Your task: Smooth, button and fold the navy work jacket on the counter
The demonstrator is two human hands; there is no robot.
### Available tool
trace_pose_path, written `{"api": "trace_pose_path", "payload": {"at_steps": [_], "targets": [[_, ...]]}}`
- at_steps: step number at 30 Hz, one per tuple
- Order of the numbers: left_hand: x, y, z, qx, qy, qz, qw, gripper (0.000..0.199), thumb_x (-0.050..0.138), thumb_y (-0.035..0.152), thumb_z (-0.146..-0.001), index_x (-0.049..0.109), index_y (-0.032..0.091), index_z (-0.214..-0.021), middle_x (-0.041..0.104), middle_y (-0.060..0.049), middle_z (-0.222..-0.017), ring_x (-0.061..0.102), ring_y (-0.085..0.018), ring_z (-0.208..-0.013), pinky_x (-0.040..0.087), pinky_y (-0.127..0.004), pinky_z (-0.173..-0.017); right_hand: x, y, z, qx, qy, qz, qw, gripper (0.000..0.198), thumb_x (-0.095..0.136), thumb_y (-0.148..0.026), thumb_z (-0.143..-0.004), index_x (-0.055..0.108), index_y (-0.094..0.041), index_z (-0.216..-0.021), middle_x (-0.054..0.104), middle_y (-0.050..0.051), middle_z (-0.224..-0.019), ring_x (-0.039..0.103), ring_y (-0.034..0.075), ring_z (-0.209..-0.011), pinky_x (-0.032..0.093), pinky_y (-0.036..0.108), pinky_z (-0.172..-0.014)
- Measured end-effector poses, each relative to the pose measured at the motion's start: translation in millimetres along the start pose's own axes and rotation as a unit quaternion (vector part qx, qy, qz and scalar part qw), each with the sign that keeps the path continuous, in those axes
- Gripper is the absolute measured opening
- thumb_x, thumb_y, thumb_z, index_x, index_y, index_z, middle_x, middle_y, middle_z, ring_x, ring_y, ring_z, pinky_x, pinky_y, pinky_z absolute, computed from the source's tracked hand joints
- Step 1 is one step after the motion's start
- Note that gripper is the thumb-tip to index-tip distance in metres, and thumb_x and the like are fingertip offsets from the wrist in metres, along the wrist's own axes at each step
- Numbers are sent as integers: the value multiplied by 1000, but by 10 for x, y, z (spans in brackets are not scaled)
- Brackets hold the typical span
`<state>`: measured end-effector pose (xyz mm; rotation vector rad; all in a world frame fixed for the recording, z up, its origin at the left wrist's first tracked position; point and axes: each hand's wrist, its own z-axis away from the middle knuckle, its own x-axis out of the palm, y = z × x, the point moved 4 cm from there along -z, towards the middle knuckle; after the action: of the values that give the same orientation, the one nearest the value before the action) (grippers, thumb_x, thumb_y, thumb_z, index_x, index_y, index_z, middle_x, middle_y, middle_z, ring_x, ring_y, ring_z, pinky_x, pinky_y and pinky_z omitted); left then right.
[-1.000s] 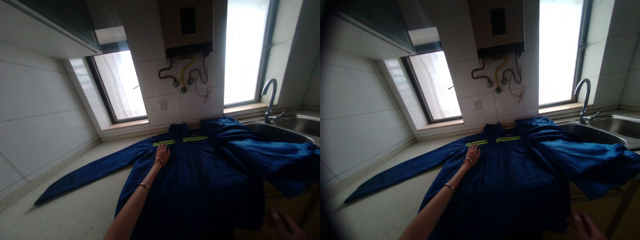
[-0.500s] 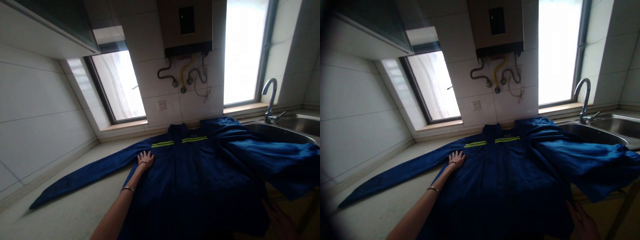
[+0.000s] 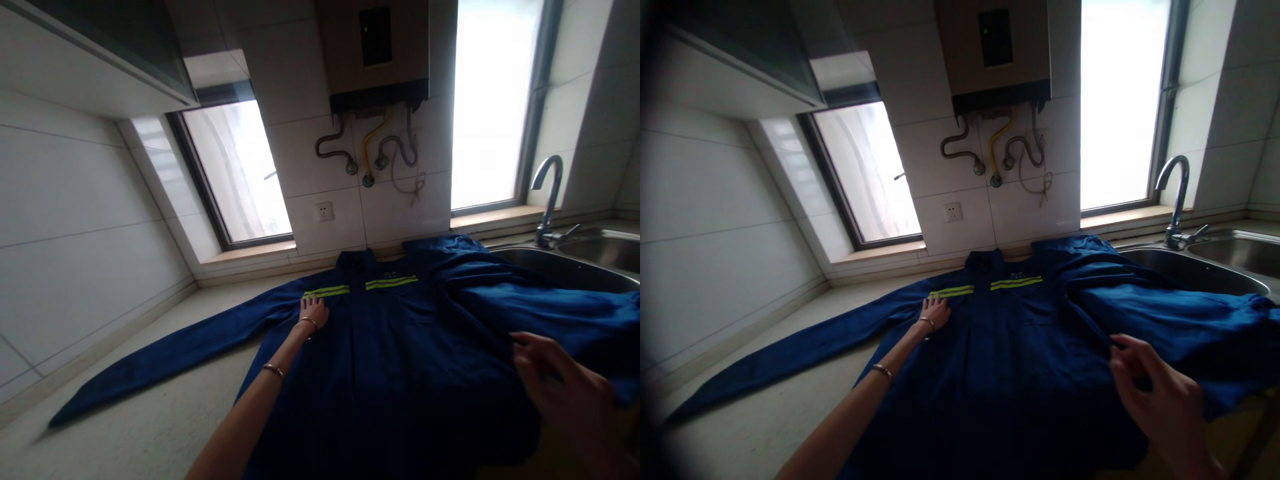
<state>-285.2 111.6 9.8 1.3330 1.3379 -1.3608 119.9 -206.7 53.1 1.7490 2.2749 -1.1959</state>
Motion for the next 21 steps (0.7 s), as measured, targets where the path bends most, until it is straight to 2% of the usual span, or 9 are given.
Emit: {"api": "trace_pose_path", "payload": {"at_steps": [1, 3, 5, 8, 11, 13, 15, 21], "targets": [[49, 75, -31, 7, -15, 34, 999, 60, 25, 44, -88, 35, 14, -138, 24, -16, -148, 17, -34, -136, 14, -51, -108, 173, -260, -202, -46, -37, -22, 998, 34, 47, -45, -82, 60, -23, -104, 66, 4, -80, 63, 16, -67, 49, 26, -65], [153, 176, -73, 6, -46, 82, 996, 67, 21, 53, -87, 27, 16, -142, 19, -16, -150, 14, -34, -137, 16, -50, -108, 680, -667, -588, -114, -148, -68, 980, 35, 41, -39, -87, 59, -20, -110, 67, 5, -94, 64, 17, -80, 48, 26, -73], [226, 216, -86, 4, -57, 97, 994, 70, 20, 58, -86, 23, 19, -144, 14, -15, -151, 10, -34, -138, 15, -51, -108, 1273, -864, -920, -137, -224, -80, 962, 36, 38, -37, -90, 60, -18, -112, 64, 7, -108, 61, 19, -97, 45, 28, -85], [260, 211, -71, 6, -55, 94, 994, 70, 19, 59, -86, 21, 22, -144, 11, -13, -152, 8, -33, -138, 13, -51, -109, 2139, -819, -1206, -126, -335, -33, 933, 43, 36, -38, -91, 59, -14, -118, 55, 11, -126, 45, 24, -121, 35, 32, -100], [245, 196, -54, 1, -55, 87, 995, 69, 18, 59, -86, 20, 23, -144, 10, -11, -152, 8, -32, -138, 12, -50, -109, 2717, -571, -1224, -86, -418, 58, 903, 54, 33, -48, -91, 47, -15, -132, 37, 11, -142, 29, 29, -132, 22, 44, -106], [230, 193, -53, 1, -56, 85, 995, 69, 18, 59, -86, 20, 23, -145, 10, -10, -152, 8, -31, -138, 12, -49, -109, 2919, -416, -1154, -70, -452, 101, 883, 60, 29, -55, -91, 40, -19, -137, 28, 11, -147, 22, 31, -134, 15, 51, -106], [225, 188, -58, 1, -58, 87, 995, 69, 19, 59, -86, 20, 23, -145, 10, -10, -152, 8, -31, -138, 13, -49, -109, 3016, -315, -1087, -76, -463, 121, 875, 62, 25, -58, -91, 35, -21, -140, 24, 10, -148, 18, 31, -135, 11, 52, -106], [273, 197, -47, 3, -58, 104, 993, 70, 22, 59, -86, 21, 21, -144, 10, -12, -152, 7, -33, -138, 12, -51, -109, 3058, -221, -1028, -101, -435, 124, 886, 58, 21, -59, -90, 35, -30, -139, 28, 4, -147, 20, 27, -135, 12, 51, -106]]}}
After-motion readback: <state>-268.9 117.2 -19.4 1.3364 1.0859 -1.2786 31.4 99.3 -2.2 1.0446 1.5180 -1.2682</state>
